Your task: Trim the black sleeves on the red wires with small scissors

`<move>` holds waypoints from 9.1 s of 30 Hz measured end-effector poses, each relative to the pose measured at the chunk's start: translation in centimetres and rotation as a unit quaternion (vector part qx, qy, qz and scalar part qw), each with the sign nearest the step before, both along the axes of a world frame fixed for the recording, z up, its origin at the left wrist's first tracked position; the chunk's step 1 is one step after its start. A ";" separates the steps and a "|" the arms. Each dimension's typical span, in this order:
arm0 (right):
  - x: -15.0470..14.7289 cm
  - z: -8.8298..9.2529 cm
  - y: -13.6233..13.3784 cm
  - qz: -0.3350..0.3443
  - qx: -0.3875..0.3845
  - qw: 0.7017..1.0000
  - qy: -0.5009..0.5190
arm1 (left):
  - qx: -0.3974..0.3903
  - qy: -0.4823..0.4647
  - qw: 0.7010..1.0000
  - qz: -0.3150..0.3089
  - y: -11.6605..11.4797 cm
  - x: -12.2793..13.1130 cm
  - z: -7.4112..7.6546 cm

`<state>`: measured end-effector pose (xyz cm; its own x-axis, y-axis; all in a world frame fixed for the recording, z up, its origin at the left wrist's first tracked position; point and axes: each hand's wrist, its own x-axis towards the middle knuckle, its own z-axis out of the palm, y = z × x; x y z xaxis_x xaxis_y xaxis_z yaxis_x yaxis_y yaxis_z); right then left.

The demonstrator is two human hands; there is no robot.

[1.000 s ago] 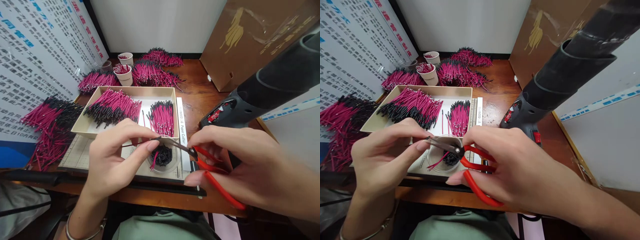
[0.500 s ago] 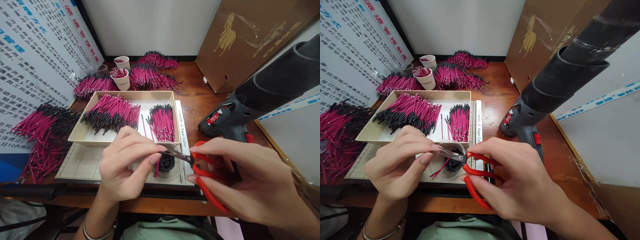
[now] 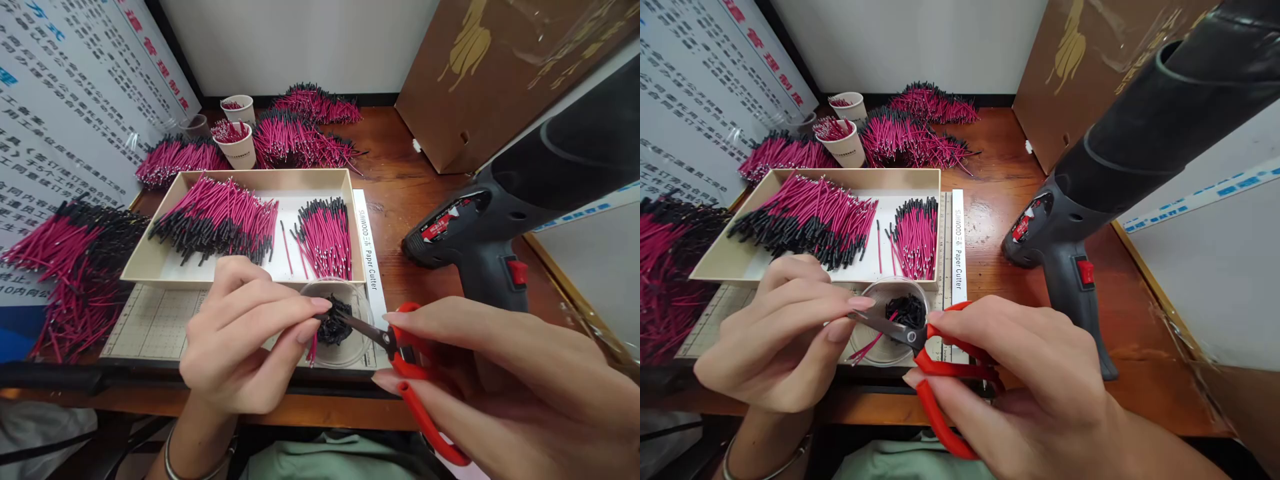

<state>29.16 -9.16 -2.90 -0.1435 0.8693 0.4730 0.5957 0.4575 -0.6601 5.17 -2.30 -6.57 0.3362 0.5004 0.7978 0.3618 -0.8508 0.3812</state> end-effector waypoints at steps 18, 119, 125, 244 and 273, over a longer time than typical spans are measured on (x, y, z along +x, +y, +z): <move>-0.9 -1.2 0.2 0.061 -0.010 0.997 0.047 | -0.006 0.028 1.000 0.002 0.1 0.1 0.0; -1.3 -2.1 0.2 0.076 -0.036 0.994 0.070 | -0.014 0.026 1.000 0.003 0.0 -0.1 -0.1; -1.3 -2.2 0.2 0.079 -0.028 0.995 0.055 | -0.019 0.039 0.999 -0.003 0.1 0.0 0.0; -1.1 -2.0 -0.1 0.075 -0.028 0.994 0.068 | -0.020 0.035 0.999 0.003 -0.1 0.0 0.3; -1.1 -1.5 0.2 0.079 -0.033 0.994 0.065 | -0.010 0.039 0.999 -0.002 0.1 -0.2 0.2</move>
